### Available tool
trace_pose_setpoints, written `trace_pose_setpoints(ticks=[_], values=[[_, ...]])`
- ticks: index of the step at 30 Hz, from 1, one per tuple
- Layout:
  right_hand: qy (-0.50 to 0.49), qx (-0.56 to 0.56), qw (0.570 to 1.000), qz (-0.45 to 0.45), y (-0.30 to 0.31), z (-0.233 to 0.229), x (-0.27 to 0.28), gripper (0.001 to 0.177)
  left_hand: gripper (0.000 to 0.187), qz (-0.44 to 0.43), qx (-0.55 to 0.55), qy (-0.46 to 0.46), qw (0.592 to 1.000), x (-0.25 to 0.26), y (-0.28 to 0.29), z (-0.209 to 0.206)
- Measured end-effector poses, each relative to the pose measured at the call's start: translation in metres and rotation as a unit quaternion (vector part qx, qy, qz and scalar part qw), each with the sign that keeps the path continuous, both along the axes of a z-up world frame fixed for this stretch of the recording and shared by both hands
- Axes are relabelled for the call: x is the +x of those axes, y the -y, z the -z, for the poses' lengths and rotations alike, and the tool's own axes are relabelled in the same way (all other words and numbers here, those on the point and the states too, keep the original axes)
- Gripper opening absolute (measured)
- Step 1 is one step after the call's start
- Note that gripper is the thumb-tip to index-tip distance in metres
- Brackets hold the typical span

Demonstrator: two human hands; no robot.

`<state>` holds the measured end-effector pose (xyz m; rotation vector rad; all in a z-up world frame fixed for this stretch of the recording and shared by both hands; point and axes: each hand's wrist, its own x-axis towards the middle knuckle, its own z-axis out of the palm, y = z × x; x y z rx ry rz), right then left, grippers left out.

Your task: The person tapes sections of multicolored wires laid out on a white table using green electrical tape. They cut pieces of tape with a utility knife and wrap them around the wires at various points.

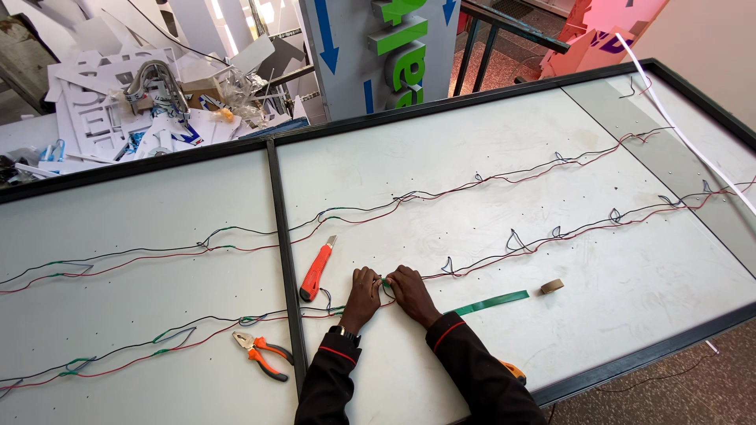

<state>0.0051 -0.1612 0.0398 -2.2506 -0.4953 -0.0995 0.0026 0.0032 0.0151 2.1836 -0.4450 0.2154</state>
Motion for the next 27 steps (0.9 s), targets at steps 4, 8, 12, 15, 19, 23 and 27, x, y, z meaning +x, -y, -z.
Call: trace_pose_setpoints(ticks=[4, 8, 12, 15, 19, 23, 27], values=[[-0.047, 0.008, 0.999, -0.027, 0.008, -0.001, 0.001, 0.042, 0.018, 0.004, -0.014, -0.018, 1.0, -0.004, -0.004, -0.005], [-0.042, -0.011, 0.997, -0.057, 0.015, 0.0, 0.0, 0.015, 0.024, 0.034, -0.044, -0.065, 0.996, -0.003, -0.009, -0.012], [0.036, -0.034, 0.998, -0.033, 0.012, -0.001, -0.002, 0.033, 0.026, 0.035, -0.032, -0.083, 0.995, -0.001, -0.007, -0.013], [0.071, -0.052, 0.995, -0.047, 0.01, -0.001, 0.001, 0.025, 0.028, 0.026, -0.005, -0.081, 0.996, 0.0, -0.007, -0.013], [0.102, -0.028, 0.994, -0.037, 0.009, 0.003, 0.001, 0.011, 0.029, 0.025, 0.022, -0.066, 0.997, 0.001, -0.007, -0.013], [0.051, 0.047, 0.997, 0.043, 0.003, 0.005, -0.002, 0.013, 0.027, 0.022, -0.014, -0.054, 0.998, 0.0, -0.005, -0.011], [-0.141, 0.114, 0.973, 0.144, -0.01, 0.008, 0.005, 0.028, 0.023, -0.002, -0.013, -0.032, 0.999, -0.006, -0.003, -0.009]])
